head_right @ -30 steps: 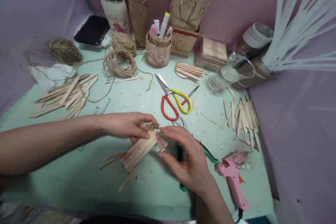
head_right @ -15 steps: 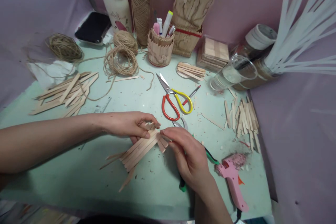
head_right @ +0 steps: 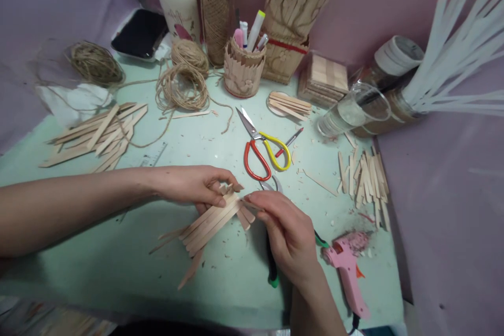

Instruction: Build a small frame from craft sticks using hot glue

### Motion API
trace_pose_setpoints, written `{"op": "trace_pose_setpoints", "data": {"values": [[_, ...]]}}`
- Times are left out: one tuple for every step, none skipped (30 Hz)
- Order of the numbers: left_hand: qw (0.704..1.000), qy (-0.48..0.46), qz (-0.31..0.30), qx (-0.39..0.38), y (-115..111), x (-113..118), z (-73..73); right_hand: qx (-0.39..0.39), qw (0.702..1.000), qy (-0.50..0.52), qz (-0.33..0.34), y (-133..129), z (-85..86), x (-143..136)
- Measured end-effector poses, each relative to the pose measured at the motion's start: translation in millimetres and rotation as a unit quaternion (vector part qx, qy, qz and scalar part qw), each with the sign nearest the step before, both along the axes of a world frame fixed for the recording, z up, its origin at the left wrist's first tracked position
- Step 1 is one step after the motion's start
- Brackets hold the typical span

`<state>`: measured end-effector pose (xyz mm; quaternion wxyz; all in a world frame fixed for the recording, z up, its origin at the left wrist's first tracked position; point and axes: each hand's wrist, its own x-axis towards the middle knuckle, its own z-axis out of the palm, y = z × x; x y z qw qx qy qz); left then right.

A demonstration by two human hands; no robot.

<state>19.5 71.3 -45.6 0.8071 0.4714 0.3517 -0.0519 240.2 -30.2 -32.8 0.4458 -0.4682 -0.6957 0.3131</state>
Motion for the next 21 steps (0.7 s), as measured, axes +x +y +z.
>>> {"op": "trace_pose_setpoints", "data": {"values": [[1.0,-0.003,0.0,-0.001,-0.1,0.0,-0.2,0.001,1.0,0.0,-0.003,-0.1,0.1,0.0],[1.0,-0.004,0.0,-0.001,-0.3,0.2,-0.3,0.001,1.0,0.0,-0.007,-0.2,0.4,-0.2],[1.0,-0.004,0.003,0.0,-0.5,0.4,-0.5,0.001,1.0,-0.002,-0.011,-0.3,0.7,-0.5],[1.0,-0.003,0.004,0.002,-0.7,0.7,-0.7,0.0,1.0,-0.005,-0.014,-0.5,1.0,-0.9],[1.0,-0.002,0.005,0.003,-0.9,1.1,-0.8,-0.002,1.0,-0.008,-0.017,-0.7,1.1,-1.2],[1.0,-0.002,0.007,0.004,-1.1,1.5,-0.9,-0.003,1.0,-0.01,-0.021,-0.9,1.2,-1.5],[1.0,-0.003,0.007,0.005,-1.3,2.0,-1.0,-0.004,1.0,-0.009,-0.024,-1.2,1.1,-1.7],[1.0,-0.006,0.007,0.006,-1.5,2.4,-0.9,-0.003,1.0,-0.008,-0.027,-1.5,1.0,-1.8],[1.0,-0.009,0.007,0.007,-1.7,2.7,-0.7,-0.002,1.0,-0.005,-0.027,-1.8,0.8,-1.8],[1.0,-0.011,0.008,0.011,-1.9,3.1,-0.4,0.0,1.0,-0.003,-0.025,-2.0,0.6,-1.7],[1.0,-0.009,0.009,0.016,-2.1,3.4,0.1,0.002,1.0,-0.002,-0.022,-2.2,0.5,-1.6],[1.0,-0.006,0.01,0.022,-2.3,3.7,0.5,0.003,1.0,-0.003,-0.019,-2.4,0.5,-1.5],[1.0,-0.002,0.011,0.027,-2.5,4.0,0.8,0.003,1.0,-0.004,-0.018,-2.6,0.7,-1.4],[0.999,0.002,0.011,0.031,-2.6,4.1,1.0,0.003,1.0,-0.005,-0.019,-2.7,0.9,-1.4],[0.999,0.003,0.01,0.032,-2.6,4.2,1.0,0.003,1.0,-0.007,-0.022,-2.9,1.2,-1.5],[0.999,0.001,0.01,0.033,-2.6,4.2,0.7,0.004,1.0,-0.009,-0.025,-3.0,1.5,-1.7],[0.999,-0.001,0.009,0.032,-2.6,4.2,0.4,0.006,1.0,-0.01,-0.027,-3.1,1.8,-1.8],[0.999,-0.004,0.008,0.032,-2.5,4.1,0.0,0.007,1.0,-0.012,-0.027,-3.1,2.1,-2.0],[0.999,-0.007,0.007,0.032,-2.3,4.0,-0.3,0.009,1.0,-0.012,-0.026,-3.2,2.3,-2.2],[0.999,-0.009,0.007,0.033,-2.2,3.9,-0.4,0.01,1.0,-0.012,-0.024,-3.2,2.5,-2.4],[0.999,-0.009,0.006,0.034,-2.2,3.9,-0.4,0.01,1.0,-0.011,-0.023,-3.2,2.7,-2.6]]}}
